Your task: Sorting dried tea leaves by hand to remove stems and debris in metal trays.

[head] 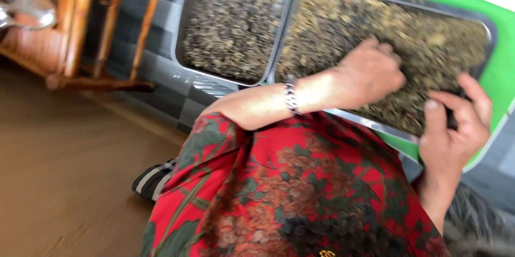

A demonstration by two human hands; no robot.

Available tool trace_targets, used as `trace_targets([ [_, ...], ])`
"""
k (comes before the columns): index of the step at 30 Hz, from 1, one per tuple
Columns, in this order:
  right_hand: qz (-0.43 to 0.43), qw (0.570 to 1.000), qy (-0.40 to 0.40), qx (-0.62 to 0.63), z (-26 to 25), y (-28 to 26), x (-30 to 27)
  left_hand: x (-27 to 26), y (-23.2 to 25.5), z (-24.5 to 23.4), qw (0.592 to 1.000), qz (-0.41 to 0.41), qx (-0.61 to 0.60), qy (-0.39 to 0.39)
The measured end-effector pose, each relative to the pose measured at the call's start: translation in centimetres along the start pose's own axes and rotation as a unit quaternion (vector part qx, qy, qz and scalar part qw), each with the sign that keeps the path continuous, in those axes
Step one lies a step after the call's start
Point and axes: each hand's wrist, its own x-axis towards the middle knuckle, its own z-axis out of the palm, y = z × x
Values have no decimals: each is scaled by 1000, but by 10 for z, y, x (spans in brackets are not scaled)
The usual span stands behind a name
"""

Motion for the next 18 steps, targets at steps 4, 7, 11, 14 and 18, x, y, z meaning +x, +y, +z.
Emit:
trace_targets([
  [4, -31, 999, -5, -4, 0, 9, -4, -2, -1, 18, 998, -13, 3, 66],
  [7, -58, 998, -5, -13, 0, 11, -6, -11, 0, 9, 994, -12, -15, 110],
  [11, -47, 998, -9, -33, -1, 10, -6, -17, -1, 3, 987, -17, -58, 150],
  [14, -40, 998, -9, -41, 0, 12, -9, -25, -6, -9, 969, 25, -149, 198],
  [18, -33, 998, -6, -47, 0, 15, -11, -50, -13, -42, 885, 94, -369, 268],
])
